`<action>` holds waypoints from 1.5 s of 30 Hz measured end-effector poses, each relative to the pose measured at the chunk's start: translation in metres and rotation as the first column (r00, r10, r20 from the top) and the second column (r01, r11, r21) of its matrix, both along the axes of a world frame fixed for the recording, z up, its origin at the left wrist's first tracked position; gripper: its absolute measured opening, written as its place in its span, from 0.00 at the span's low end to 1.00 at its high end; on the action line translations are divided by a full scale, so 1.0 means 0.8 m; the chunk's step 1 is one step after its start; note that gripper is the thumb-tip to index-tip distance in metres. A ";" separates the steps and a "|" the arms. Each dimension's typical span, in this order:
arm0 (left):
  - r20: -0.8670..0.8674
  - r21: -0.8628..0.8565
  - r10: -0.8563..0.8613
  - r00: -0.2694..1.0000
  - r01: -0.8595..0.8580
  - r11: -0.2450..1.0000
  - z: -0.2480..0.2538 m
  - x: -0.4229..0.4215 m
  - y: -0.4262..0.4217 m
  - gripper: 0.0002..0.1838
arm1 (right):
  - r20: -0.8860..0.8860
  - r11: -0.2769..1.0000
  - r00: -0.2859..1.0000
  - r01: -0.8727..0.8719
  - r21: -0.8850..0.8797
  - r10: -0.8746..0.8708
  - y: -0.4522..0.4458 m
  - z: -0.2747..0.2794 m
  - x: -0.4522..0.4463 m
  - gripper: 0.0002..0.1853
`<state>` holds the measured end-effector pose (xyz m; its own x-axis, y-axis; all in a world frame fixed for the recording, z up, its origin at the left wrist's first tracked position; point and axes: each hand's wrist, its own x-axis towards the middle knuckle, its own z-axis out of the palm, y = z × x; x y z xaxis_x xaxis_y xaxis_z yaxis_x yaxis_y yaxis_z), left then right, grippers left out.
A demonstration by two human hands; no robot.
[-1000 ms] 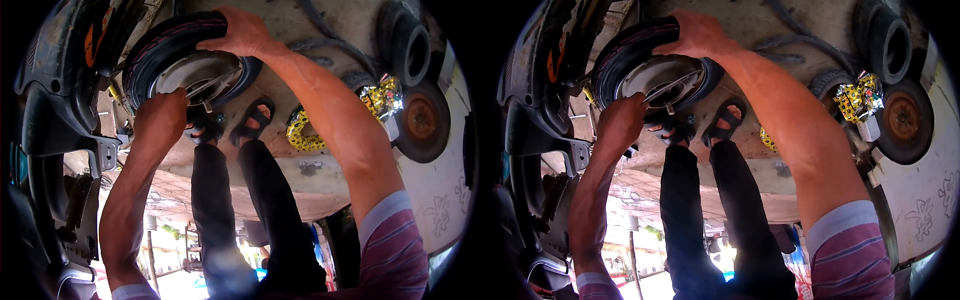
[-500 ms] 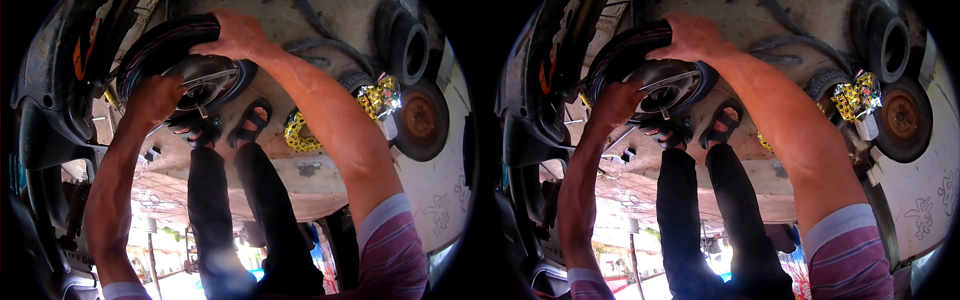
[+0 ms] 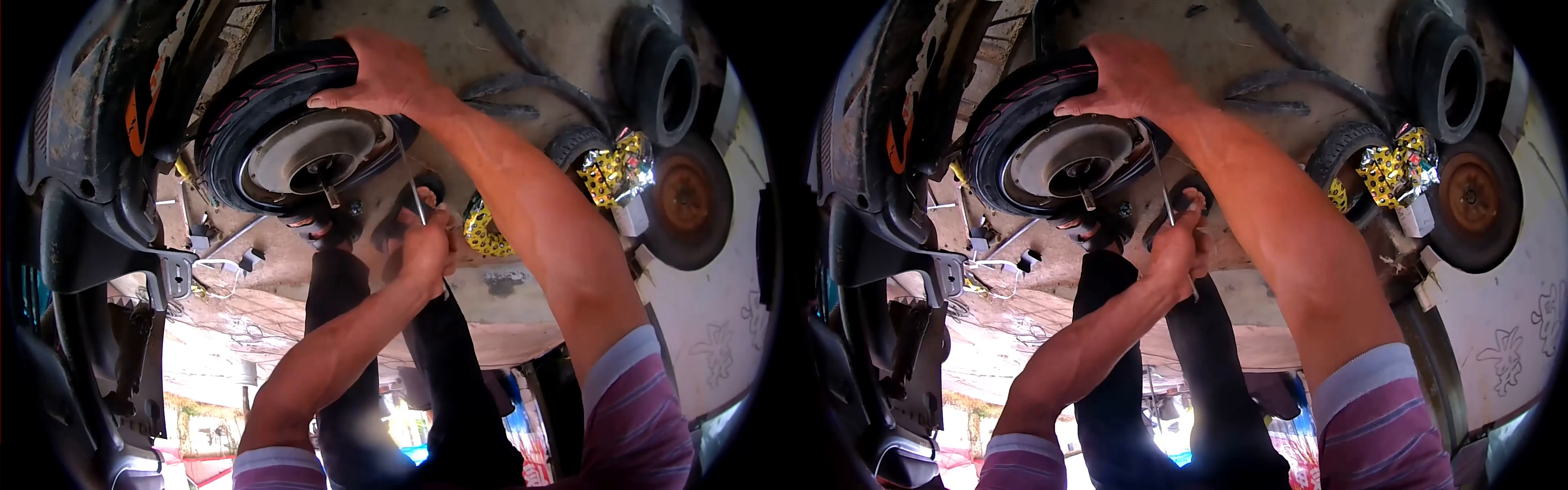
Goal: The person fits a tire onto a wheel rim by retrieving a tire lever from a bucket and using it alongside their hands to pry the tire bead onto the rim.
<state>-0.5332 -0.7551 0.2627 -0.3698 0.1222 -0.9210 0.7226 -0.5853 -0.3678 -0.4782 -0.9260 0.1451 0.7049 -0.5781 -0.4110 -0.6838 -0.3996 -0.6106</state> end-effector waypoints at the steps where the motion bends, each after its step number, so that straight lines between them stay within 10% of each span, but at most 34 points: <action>1: 0.003 0.019 0.045 0.999 -0.045 0.999 -0.003 -0.015 -0.006 0.16 | 0.010 1.000 1.000 0.003 -0.005 -0.003 0.000 -0.002 0.000 0.49; 14: -0.407 -0.205 0.688 0.601 -0.794 0.573 -0.181 -0.222 -0.058 0.14 | 0.175 0.994 0.984 0.044 -0.098 -0.027 0.011 -0.017 -0.015 0.49; 24: 0.249 -0.229 0.107 0.963 -0.049 0.972 -0.178 -0.180 0.026 0.14 | 0.251 0.801 0.764 0.532 0.276 -0.594 0.076 -0.041 -0.111 0.45; 35: -0.384 -0.530 -0.220 0.897 -0.019 0.848 -0.112 -0.084 0.070 0.20 | 0.298 0.886 0.839 0.460 0.062 -0.456 0.072 -0.059 -0.120 0.47; 40: 0.277 -0.893 -0.288 0.917 0.356 0.274 -0.211 -0.158 0.075 0.24 | 0.232 0.883 0.854 0.465 0.061 -0.466 0.070 -0.055 -0.119 0.47; 45: 0.462 -0.370 -0.672 0.579 0.814 0.447 -0.263 -0.145 0.095 0.19 | 0.269 0.861 0.819 0.489 0.136 -0.507 0.075 -0.062 -0.118 0.47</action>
